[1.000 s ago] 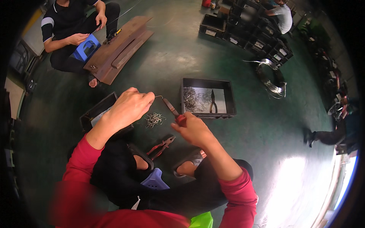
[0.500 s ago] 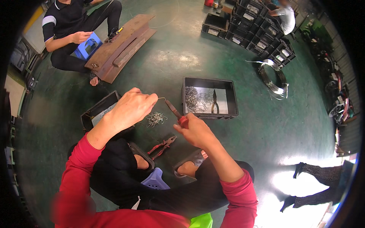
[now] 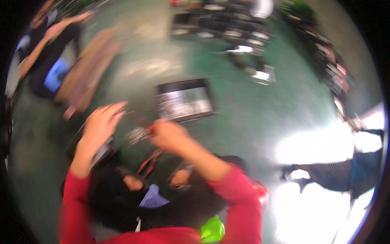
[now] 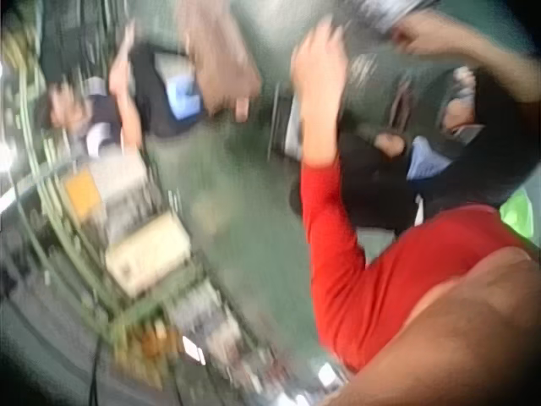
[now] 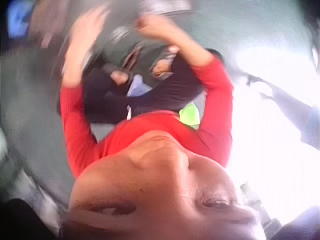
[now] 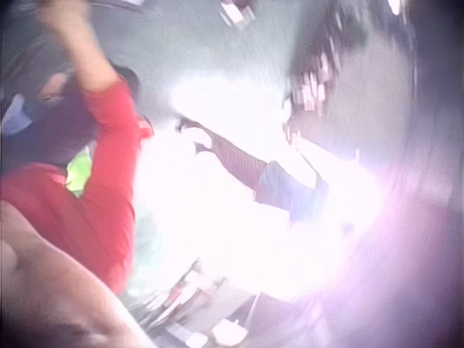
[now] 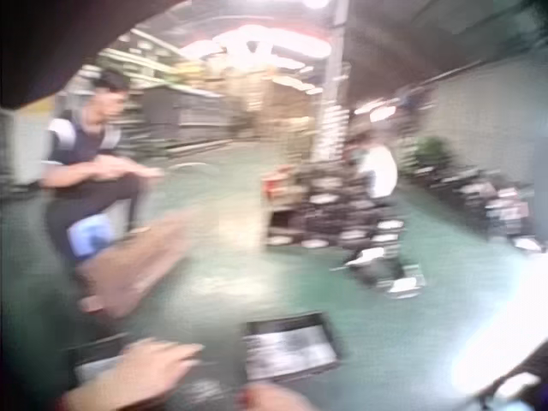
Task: The person sits on a low stool and uses pliers to cut small pieces of wire from a larger coil. They repeatedly pick up wire, cut it, and place the pieces into a nearby tray.
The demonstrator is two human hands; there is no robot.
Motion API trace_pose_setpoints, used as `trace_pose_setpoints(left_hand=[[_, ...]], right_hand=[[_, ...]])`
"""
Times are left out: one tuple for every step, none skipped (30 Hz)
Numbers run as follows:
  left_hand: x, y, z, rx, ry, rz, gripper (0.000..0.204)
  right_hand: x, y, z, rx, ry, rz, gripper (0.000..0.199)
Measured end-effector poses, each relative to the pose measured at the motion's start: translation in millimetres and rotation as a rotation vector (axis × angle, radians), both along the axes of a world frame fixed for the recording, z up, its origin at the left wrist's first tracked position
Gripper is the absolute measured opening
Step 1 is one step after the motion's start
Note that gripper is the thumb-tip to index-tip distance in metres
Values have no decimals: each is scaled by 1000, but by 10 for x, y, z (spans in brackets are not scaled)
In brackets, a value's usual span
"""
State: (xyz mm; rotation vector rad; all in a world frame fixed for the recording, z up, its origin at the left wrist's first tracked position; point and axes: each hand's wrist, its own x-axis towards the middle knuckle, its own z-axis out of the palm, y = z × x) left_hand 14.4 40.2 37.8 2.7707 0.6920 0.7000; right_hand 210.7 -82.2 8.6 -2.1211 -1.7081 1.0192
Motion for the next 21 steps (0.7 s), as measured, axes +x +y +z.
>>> trace_pose_setpoints(left_hand=[[36,-20,-35,-71,-53,-30,27],[57,10,-157,-53,-124,-42,26],[-137,129,-283,-55,-142,-70,22],[-279,133,-295,-110,-128,3,18],[-212,63,-256,-210,-148,1,16],[-121,-35,-185,-233,-162,-9,15],[-35,-111,-134,-266,-166,-15,15],[-8,-175,-194,-302,-221,-34,14],[12,-242,-271,-341,-274,-48,14],[68,-230,-282,-382,-323,-65,14],[72,-256,-226,-342,-273,-79,15],[65,-315,-144,-301,-226,-89,17],[29,-341,-99,-248,-173,-82,19],[23,-333,-134,-243,-187,-82,18],[16,-318,-187,-240,-204,-80,18],[8,-332,-191,-240,-199,-76,18],[9,-352,-182,-242,-191,-85,19],[14,-388,-159,-246,-183,-91,20],[21,-423,-132,-247,-173,-97,21],[28,-469,-103,-250,-170,-109,22],[33,-522,-75,-256,-168,-119,24]], right_hand=[[-15,24,43,-91,-30,23,27],[-84,50,44,-85,-126,-47,25],[-202,152,84,-28,-102,-13,31],[-330,283,-142,60,-111,-61,38],[-282,232,-117,-8,-116,-15,46],[-236,171,-134,22,-115,-68,50],[-162,83,-50,16,-87,-98,50],[-146,-16,-7,17,-119,-137,50],[-147,-94,11,15,-150,-169,49],[-128,-126,47,14,-180,-203,49],[-133,-171,35,16,-147,-211,48],[-125,-225,32,19,-116,-216,48],[-155,-232,17,32,-75,-204,48],[-171,-233,-3,54,-94,-190,47],[-172,-233,-20,74,-114,-173,47],[-188,-253,-43,89,-115,-157,47],[-187,-280,-53,91,-102,-166,46],[-193,-310,-54,86,-101,-176,47],[-200,-334,-30,83,-98,-188,47],[-203,-363,-18,78,-95,-197,47],[-205,-388,-29,77,-103,-196,47]])
